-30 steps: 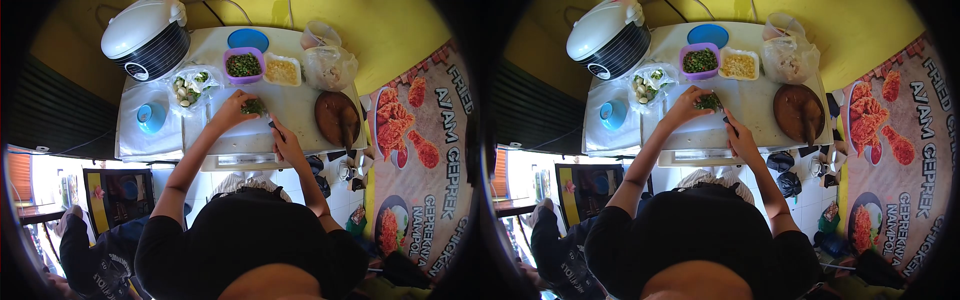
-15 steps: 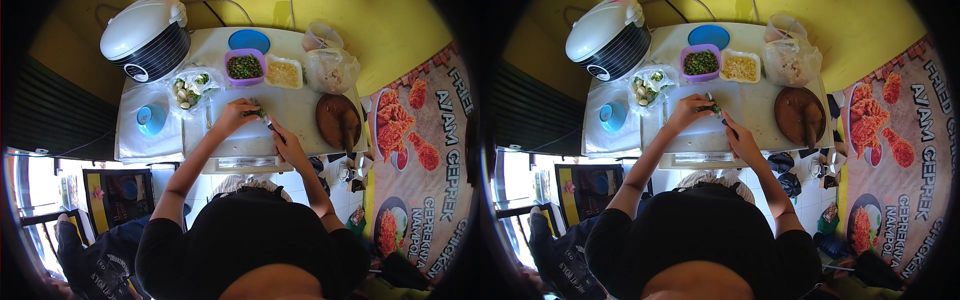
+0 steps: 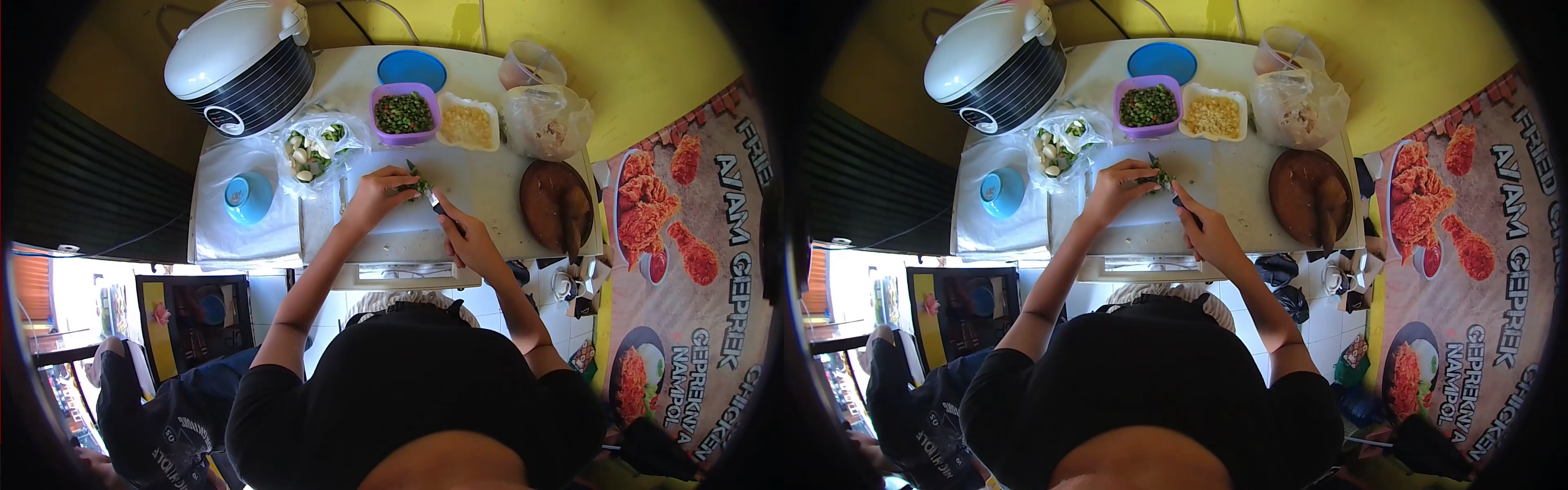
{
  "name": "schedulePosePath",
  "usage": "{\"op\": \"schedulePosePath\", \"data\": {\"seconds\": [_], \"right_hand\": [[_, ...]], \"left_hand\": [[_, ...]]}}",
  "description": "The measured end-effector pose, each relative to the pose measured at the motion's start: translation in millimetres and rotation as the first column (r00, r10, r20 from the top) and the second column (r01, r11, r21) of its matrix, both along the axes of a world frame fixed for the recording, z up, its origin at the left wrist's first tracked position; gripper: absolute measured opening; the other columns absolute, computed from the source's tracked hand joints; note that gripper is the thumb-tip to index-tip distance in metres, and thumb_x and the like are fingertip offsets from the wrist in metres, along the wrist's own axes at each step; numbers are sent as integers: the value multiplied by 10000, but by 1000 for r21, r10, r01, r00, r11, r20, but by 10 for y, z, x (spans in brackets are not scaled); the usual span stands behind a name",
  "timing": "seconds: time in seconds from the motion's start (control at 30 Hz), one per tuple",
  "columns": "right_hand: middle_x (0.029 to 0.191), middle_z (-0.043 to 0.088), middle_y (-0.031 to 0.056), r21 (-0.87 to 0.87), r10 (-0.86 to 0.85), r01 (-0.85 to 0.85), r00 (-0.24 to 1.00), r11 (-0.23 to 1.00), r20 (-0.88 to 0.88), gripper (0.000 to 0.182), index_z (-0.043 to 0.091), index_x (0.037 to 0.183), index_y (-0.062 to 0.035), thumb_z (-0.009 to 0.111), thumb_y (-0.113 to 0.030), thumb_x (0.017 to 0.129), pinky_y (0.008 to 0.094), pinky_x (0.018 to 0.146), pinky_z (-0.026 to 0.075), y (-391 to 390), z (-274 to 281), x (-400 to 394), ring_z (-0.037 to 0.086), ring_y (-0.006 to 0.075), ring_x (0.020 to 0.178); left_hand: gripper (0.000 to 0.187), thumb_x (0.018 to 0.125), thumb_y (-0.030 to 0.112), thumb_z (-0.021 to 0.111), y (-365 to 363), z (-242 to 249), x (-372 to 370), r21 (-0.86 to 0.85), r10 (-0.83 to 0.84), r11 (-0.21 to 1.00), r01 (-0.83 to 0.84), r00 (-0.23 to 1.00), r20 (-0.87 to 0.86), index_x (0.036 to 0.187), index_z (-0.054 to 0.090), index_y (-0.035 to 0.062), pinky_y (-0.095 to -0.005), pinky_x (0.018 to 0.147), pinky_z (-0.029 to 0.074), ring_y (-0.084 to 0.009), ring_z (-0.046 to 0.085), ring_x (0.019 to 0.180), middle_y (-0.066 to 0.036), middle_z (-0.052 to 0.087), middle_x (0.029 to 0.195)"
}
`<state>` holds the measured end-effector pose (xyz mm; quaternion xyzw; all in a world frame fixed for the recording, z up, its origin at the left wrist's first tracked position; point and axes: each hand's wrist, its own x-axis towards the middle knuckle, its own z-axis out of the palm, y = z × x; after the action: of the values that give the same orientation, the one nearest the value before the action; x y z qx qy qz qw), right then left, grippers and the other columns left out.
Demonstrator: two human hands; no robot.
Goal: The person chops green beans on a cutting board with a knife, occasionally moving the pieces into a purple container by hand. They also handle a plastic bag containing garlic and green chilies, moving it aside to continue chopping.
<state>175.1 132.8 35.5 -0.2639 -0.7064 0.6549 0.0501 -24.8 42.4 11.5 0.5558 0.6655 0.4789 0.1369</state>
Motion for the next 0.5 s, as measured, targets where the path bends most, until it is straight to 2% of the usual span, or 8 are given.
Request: {"op": "schedulePosePath", "data": {"seconds": [0.33, 0.47, 0.5], "right_hand": [[557, 445, 1, 42, 24, -24, 1000, 999, -18, 457, 348, 1448, -223, 438, -207, 1001, 224, 356, 350, 189, 236, -225, 374, 57, 376], [547, 448, 3, 142, 6, 8, 995, 990, -99, 455, 368, 1439, -222, 446, -199, 992, 228, 369, 364, 464, 436, -496, 385, 60, 383], [543, 447, 3, 168, 6, 14, 993, 986, -122, 457, 376, 1435, -223, 452, -193, 985, 235, 384, 381, 543, 482, -573, 392, 61, 398]], "left_hand": [[271, 748, 109, 755, 124, 244, -185, 13, 63, 998, -63, 998, -19, 1010, 710, 58, -319, 745, 519, -244, 651, 828, -113, 668, 1003], [257, 751, 107, 749, 453, 453, -467, 115, 76, 991, -68, 995, -66, 1001, 710, 62, -320, 744, 514, -252, 644, 817, -125, 671, 987], [252, 756, 103, 746, 546, 496, -544, 125, 83, 990, -70, 992, -100, 1001, 711, 56, -307, 730, 511, -225, 642, 806, -114, 674, 988]]}}
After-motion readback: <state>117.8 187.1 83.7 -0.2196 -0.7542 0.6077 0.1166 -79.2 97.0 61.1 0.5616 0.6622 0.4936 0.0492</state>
